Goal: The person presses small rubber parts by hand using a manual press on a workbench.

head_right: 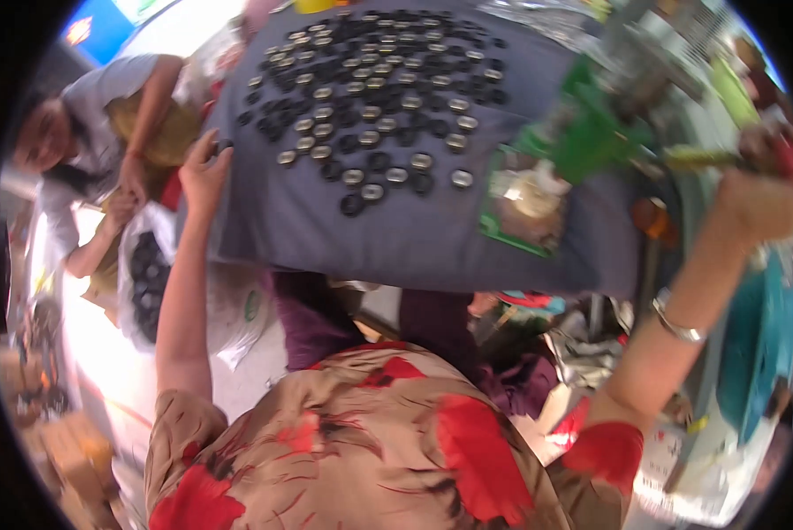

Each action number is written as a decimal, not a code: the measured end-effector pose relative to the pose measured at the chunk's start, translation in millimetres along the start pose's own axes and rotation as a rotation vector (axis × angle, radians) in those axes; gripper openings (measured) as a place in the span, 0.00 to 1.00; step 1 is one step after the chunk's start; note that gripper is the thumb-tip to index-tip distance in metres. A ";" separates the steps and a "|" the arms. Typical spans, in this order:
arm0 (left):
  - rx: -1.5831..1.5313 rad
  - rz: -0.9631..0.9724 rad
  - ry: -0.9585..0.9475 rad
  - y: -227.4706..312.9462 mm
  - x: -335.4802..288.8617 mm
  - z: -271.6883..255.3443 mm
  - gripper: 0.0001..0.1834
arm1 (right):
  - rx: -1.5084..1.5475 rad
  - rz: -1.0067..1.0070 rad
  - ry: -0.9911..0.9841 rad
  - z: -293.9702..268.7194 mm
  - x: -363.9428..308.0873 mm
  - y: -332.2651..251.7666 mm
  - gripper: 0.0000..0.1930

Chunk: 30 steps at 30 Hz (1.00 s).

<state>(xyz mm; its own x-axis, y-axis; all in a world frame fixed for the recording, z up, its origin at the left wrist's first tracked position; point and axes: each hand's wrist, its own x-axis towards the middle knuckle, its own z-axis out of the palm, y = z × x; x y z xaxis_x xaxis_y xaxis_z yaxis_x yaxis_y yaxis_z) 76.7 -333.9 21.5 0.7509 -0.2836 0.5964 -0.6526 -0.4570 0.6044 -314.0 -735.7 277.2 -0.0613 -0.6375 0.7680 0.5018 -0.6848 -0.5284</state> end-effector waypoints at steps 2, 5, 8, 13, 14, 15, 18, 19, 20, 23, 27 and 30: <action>-0.152 -0.016 -0.121 82.9 -4.4 17.7 0.32 | 0.025 0.047 0.033 -21.6 4.8 5.0 0.15; -0.440 0.183 -0.311 192.5 -32.4 58.5 0.37 | 0.078 0.104 -0.125 -21.1 10.6 2.2 0.15; -0.555 0.180 -0.556 266.4 -61.3 102.0 0.44 | 0.036 0.053 -0.048 -3.8 -2.9 -2.9 0.16; -0.506 0.351 -0.592 304.0 -90.1 171.6 0.49 | 0.037 0.046 -0.111 -10.1 -2.3 -2.7 0.17; -0.504 0.350 -0.591 306.9 -91.9 175.0 0.49 | 0.039 0.048 -0.112 2.9 -11.1 -10.5 0.17; -0.528 0.332 -0.598 308.7 -93.6 178.0 0.49 | 0.070 0.044 0.002 18.5 -23.3 -18.3 0.15; -0.627 0.247 -0.635 313.7 -98.5 183.8 0.50 | 0.140 0.067 -0.043 -10.0 -8.6 -12.8 0.15; -0.687 0.174 -0.656 312.4 -99.7 185.0 0.51 | 0.196 0.103 -0.204 -11.4 -7.8 -12.9 0.17; -0.687 0.167 -0.654 310.8 -99.9 186.6 0.51 | 0.197 0.108 -0.209 -13.1 -13.3 -11.4 0.17; -0.714 0.165 -0.639 311.8 -98.9 189.8 0.52 | -0.002 -0.034 -0.081 -24.1 -40.7 -23.3 0.15; -0.699 0.134 -0.712 312.6 -94.7 187.1 0.53 | 0.152 -0.118 -0.254 -48.0 -70.9 -25.7 0.14; -0.694 0.173 -0.685 306.2 -96.3 194.7 0.54 | 0.076 -0.248 -0.343 -54.7 -96.9 -29.1 0.17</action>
<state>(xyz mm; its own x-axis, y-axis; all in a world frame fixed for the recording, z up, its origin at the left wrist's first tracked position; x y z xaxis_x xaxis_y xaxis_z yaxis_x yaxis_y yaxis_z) -175.8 -610.6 46.3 0.3929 -0.8262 0.4036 -0.5093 0.1699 0.8436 -369.9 -673.4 198.4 0.0964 -0.2938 0.9510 0.5706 -0.7666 -0.2946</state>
